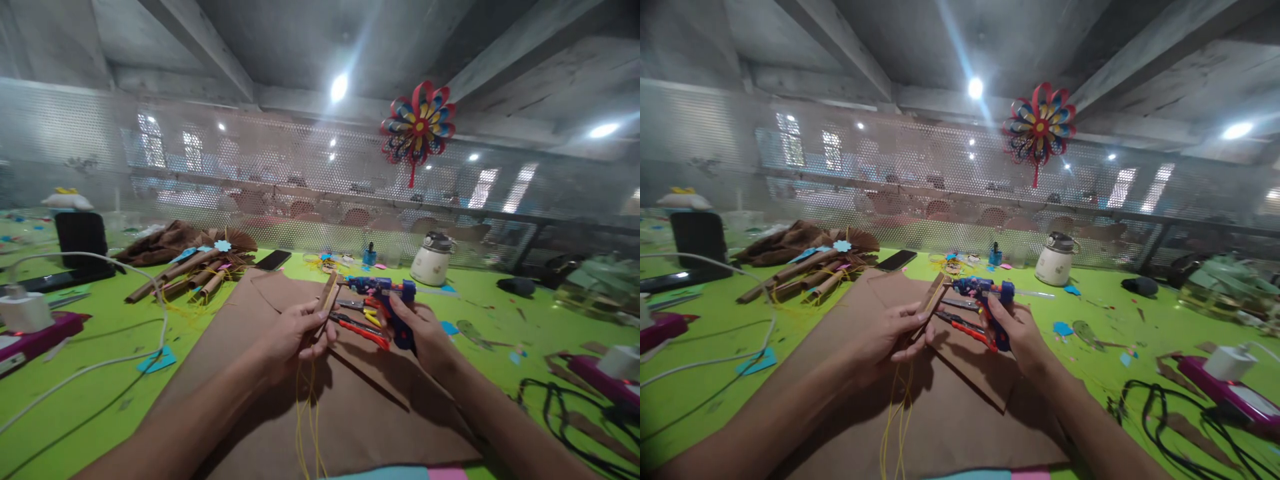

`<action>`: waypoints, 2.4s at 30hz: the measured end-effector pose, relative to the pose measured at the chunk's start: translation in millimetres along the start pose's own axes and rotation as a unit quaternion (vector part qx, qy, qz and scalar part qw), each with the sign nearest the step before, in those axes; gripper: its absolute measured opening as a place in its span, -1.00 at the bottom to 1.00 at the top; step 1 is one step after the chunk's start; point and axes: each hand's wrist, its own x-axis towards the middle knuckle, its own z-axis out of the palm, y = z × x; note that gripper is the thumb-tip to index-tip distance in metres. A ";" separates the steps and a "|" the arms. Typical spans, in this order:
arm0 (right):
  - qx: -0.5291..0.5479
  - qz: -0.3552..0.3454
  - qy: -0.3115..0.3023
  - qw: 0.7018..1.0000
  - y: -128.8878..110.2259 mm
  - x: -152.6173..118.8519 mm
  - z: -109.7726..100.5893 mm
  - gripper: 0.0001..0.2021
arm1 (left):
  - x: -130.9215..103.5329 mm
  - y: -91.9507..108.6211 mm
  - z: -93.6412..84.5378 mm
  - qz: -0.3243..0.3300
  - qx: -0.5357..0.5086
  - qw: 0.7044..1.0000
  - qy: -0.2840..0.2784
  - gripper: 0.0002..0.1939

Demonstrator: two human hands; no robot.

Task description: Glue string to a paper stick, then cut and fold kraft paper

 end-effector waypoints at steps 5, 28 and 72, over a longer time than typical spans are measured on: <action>0.006 0.012 -0.020 1.000 0.4 -0.4 0.6 -0.54 | 0.5 -1.1 -2.9 0.012 0.020 1.000 0.008 -0.80; 0.019 0.011 -0.002 1.000 -1.4 2.2 -3.0 -0.55 | -0.2 -0.3 -2.0 0.015 0.013 1.000 0.002 -0.83; -0.018 0.042 -0.109 0.993 -7.3 -4.9 -3.4 -0.52 | -6.1 10.5 3.6 0.020 0.047 0.999 -0.010 -0.91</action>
